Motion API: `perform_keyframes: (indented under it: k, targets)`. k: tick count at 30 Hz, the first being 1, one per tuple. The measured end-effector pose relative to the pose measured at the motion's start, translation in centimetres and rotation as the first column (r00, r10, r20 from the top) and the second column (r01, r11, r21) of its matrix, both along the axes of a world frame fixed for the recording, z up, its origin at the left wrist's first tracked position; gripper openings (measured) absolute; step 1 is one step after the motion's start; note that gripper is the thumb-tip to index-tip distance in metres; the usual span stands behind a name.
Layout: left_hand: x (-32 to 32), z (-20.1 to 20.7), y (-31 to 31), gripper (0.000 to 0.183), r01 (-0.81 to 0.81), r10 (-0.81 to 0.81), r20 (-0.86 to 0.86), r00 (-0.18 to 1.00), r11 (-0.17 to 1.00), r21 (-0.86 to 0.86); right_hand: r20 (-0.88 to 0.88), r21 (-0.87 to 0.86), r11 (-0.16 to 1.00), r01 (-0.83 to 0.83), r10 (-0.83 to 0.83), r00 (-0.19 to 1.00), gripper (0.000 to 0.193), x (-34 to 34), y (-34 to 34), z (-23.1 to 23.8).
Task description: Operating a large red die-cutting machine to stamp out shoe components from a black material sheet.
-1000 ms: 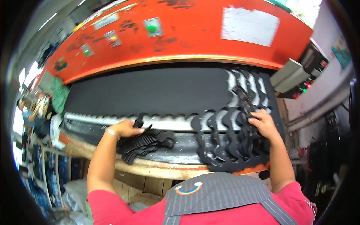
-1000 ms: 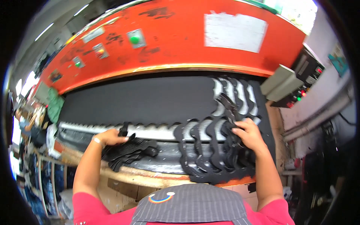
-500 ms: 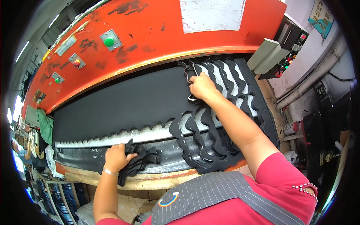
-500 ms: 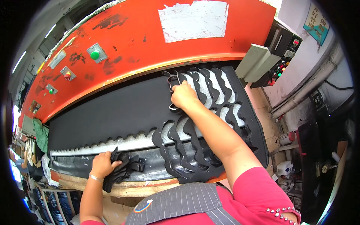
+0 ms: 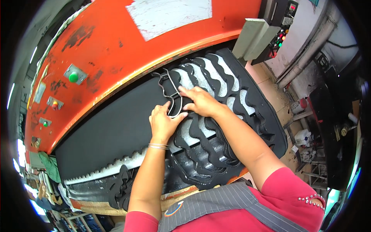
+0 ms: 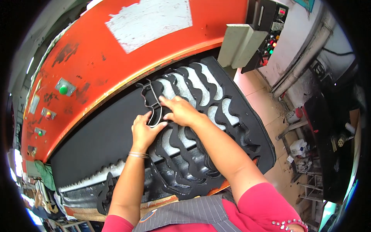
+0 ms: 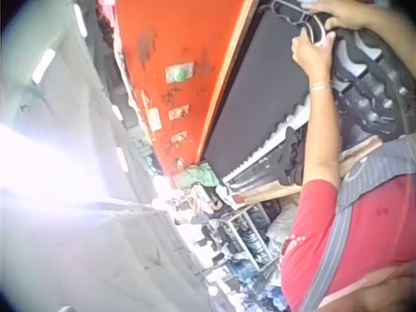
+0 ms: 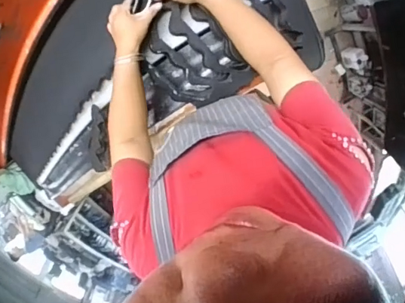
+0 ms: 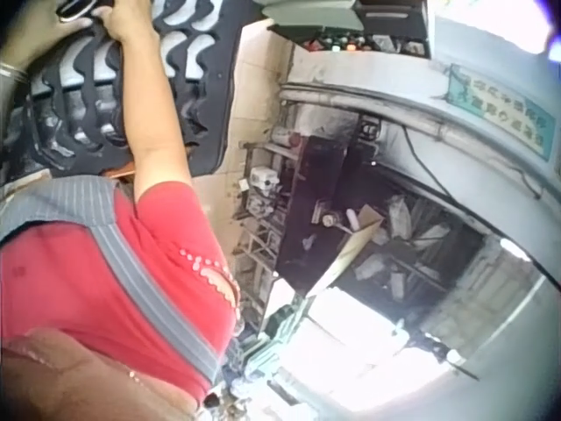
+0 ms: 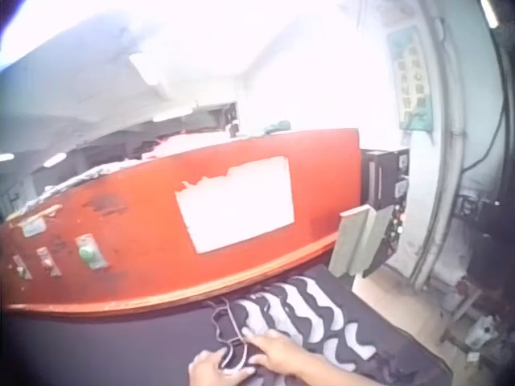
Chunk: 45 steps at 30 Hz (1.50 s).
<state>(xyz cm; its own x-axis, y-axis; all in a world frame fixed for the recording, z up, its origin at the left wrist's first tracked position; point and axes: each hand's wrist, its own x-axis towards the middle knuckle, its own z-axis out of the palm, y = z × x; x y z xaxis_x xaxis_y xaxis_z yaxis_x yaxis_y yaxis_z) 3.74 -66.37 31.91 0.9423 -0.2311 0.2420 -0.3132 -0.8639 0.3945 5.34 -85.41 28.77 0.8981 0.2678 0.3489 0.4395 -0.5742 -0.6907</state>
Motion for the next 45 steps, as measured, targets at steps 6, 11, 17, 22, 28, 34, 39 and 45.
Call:
perform_keyframes:
  k: [6, 11, 17, 22, 28, 34, 39, 45]
  targets:
    - [0.4, -1.4, -1.1, 0.038, 0.105, -0.102, 0.055, 0.993, 0.994, -0.041, -0.009, 0.090, 0.995, 0.040, -0.040, 0.999, 0.057, 0.0, -0.7, -1.5]
    - [0.2, -1.4, -0.9, 0.034, 0.169, -0.167, 0.129, 0.978, 0.986, -0.005, 0.020, 0.125, 0.991, 0.056, -0.059, 0.998, 0.053, -0.2, -0.6, -1.6]
    - [0.3, -1.3, -0.8, 0.041, 0.127, -0.127, -0.013, 0.992, 0.992, -0.011, 0.009, 0.127, 0.990, 0.061, -0.063, 0.998, 0.054, -0.1, -0.4, -1.7]
    - [0.3, -0.6, -1.4, 0.040, 0.133, -0.132, 0.041, 0.990, 0.991, -0.014, 0.037, 0.106, 0.992, 0.062, -0.066, 0.997, 0.057, 0.0, -0.8, -1.5]
    - [-0.4, 0.8, 0.4, 0.077, 0.136, -0.137, -0.032, 0.990, 0.990, -0.042, 0.069, 0.074, 0.997, -0.032, 0.027, 0.997, 0.064, 0.2, -1.3, 0.3]
    - [-5.9, 12.4, 13.0, 0.067, 0.159, -0.190, -0.048, 0.981, 0.913, -0.375, 0.049, 0.204, 0.959, 0.198, -0.212, 0.976, 0.058, -5.5, -3.9, 9.5]
    - [-11.0, 16.8, 31.8, 0.044, -0.214, 0.439, 0.097, 0.893, 0.605, -0.767, 0.128, 0.296, 0.953, 0.058, -0.100, 0.987, 0.040, -9.9, 3.6, 15.7]
    - [-12.7, 20.8, 43.8, 0.071, -0.202, 0.822, 0.280, 0.496, 0.423, -0.884, 0.431, 0.176, 0.949, -0.261, 0.164, 0.887, 0.042, -13.8, 14.6, 22.2]
